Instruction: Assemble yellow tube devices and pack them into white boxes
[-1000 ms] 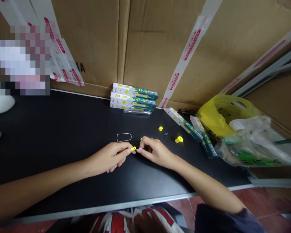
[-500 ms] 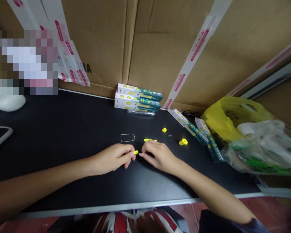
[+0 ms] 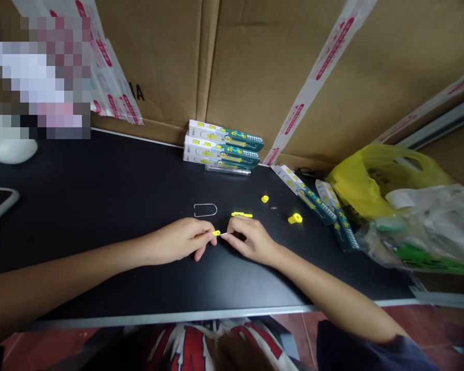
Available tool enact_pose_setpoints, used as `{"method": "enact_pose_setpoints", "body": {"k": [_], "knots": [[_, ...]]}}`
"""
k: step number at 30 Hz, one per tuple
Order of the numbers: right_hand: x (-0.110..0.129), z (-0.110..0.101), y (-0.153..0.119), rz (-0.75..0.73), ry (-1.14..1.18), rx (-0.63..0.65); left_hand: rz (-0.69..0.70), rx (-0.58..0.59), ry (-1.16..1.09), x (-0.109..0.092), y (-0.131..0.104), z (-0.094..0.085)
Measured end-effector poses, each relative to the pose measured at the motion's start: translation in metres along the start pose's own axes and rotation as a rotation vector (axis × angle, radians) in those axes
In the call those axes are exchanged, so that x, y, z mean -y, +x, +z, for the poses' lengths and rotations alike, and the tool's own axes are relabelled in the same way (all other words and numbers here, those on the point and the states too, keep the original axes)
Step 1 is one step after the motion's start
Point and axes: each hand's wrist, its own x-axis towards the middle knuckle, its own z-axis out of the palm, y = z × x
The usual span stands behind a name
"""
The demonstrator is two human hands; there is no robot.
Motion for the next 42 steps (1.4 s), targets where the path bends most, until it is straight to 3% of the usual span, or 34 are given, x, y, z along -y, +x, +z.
{"method": "enact_pose_setpoints", "body": {"k": [8, 21, 36, 42], "knots": [[-0.002, 0.005, -0.001, -0.031, -0.041, -0.010, 0.019, -0.016, 0.039, 0.000, 0.000, -0.001], [0.009, 0.004, 0.000, 0.146, 0.067, -0.052, 0.020, -0.080, 0.191, -0.005, -0.003, 0.006], [0.018, 0.010, -0.001, 0.197, -0.045, -0.141, 0.054, -0.160, 0.229, 0.000, -0.004, 0.016], [0.013, 0.002, 0.003, 0.199, 0.070, -0.071, 0.028, -0.146, 0.158, -0.001, -0.004, 0.011]]}}
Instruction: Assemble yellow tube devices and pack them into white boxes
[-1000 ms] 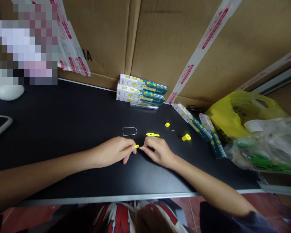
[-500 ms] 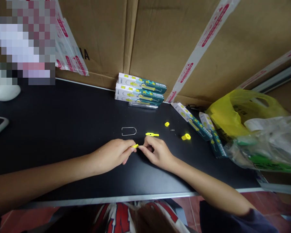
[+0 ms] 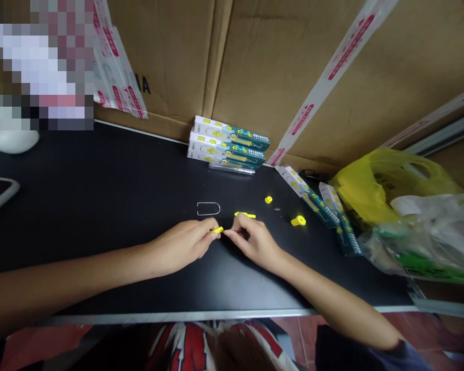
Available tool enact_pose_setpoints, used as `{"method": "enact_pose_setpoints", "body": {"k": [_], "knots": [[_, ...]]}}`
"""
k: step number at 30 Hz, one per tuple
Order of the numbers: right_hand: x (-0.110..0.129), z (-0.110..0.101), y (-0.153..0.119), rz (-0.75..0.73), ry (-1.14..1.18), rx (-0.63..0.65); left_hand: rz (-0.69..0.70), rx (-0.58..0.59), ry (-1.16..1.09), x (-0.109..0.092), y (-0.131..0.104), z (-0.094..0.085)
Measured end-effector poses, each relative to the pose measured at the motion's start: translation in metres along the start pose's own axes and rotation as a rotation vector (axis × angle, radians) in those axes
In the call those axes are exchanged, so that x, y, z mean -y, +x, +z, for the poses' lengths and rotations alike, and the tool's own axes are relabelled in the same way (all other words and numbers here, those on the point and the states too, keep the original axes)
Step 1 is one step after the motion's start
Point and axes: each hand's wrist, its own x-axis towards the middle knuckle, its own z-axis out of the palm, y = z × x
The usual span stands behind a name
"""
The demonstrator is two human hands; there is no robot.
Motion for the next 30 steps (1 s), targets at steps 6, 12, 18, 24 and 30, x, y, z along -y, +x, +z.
{"method": "enact_pose_setpoints", "body": {"k": [6, 12, 18, 24, 30], "knots": [[-0.003, -0.012, 0.004, -0.047, -0.021, 0.146, -0.002, 0.072, -0.013, 0.000, 0.001, -0.006], [-0.003, -0.013, 0.004, -0.116, -0.112, 0.197, -0.004, 0.099, 0.040, -0.006, 0.000, -0.009], [-0.003, -0.012, 0.003, -0.089, -0.035, 0.188, 0.016, 0.096, 0.114, -0.007, 0.001, -0.008], [-0.006, -0.009, 0.002, -0.131, -0.023, 0.187, 0.029, 0.122, 0.143, -0.007, 0.001, -0.009], [-0.007, -0.008, 0.001, -0.194, -0.003, 0.161, 0.036, 0.118, 0.141, -0.006, 0.000, -0.010]]}}
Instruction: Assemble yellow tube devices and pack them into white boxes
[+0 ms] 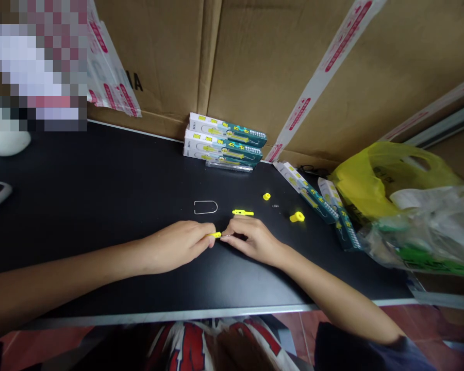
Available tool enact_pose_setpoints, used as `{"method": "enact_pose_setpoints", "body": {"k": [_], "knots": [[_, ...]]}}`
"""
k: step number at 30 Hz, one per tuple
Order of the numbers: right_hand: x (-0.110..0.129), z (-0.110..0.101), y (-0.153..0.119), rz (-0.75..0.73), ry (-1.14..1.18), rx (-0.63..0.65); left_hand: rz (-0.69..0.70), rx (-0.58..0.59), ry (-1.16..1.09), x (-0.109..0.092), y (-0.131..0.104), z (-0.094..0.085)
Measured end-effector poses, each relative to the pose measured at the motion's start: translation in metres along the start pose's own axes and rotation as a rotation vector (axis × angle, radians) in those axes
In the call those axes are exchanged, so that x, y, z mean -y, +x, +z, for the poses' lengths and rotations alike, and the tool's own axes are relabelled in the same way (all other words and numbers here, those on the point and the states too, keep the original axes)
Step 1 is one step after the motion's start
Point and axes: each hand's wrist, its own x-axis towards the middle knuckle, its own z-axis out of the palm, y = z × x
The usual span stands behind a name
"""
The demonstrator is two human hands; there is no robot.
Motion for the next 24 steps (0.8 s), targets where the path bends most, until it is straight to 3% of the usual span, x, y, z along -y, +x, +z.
{"method": "enact_pose_setpoints", "body": {"k": [14, 24], "knots": [[-0.0003, -0.0012, -0.0002, -0.099, -0.179, 0.031, -0.028, 0.037, 0.007, -0.0027, -0.0010, -0.0037], [0.0014, -0.0021, -0.0008, -0.069, -0.179, 0.037, -0.033, 0.037, -0.004, -0.0068, -0.0011, -0.0044]]}}
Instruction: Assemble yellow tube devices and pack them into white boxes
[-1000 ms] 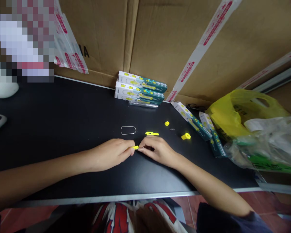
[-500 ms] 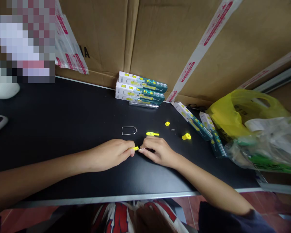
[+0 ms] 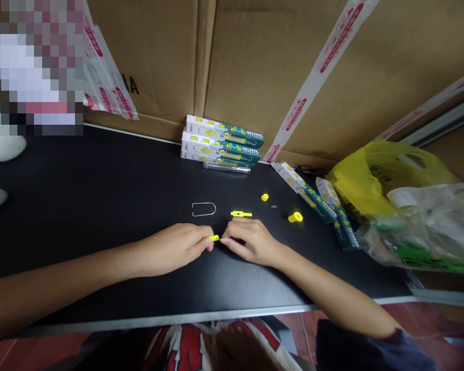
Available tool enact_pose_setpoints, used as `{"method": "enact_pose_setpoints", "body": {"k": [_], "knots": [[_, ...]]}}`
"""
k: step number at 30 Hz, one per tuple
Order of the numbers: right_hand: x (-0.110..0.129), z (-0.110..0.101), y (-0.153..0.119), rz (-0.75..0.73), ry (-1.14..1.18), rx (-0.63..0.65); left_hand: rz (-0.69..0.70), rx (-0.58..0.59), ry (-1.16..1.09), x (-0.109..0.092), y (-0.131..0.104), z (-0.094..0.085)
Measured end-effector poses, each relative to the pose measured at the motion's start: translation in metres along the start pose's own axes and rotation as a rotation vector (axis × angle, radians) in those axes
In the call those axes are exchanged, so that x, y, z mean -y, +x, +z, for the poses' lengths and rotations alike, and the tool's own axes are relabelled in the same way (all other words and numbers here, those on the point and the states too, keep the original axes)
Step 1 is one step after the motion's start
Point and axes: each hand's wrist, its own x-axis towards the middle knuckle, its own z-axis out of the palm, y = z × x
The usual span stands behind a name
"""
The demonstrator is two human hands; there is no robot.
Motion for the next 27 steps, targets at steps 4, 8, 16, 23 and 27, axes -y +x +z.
{"method": "enact_pose_setpoints", "body": {"k": [4, 8, 16, 23, 27], "knots": [[0.000, 0.001, 0.000, -0.026, -0.037, -0.017, -0.002, -0.007, 0.010, 0.000, 0.001, 0.000], [-0.001, 0.002, 0.001, -0.035, -0.027, -0.040, -0.005, -0.004, 0.023, 0.000, 0.001, 0.000], [-0.002, 0.000, 0.000, -0.013, 0.029, -0.018, 0.037, -0.010, 0.054, 0.006, 0.000, 0.003], [0.003, 0.007, -0.002, 0.012, -0.051, -0.089, 0.039, -0.051, 0.092, 0.007, 0.002, 0.008], [0.006, 0.011, -0.003, 0.047, -0.092, -0.144, 0.051, -0.093, 0.095, 0.010, 0.003, 0.013]]}}
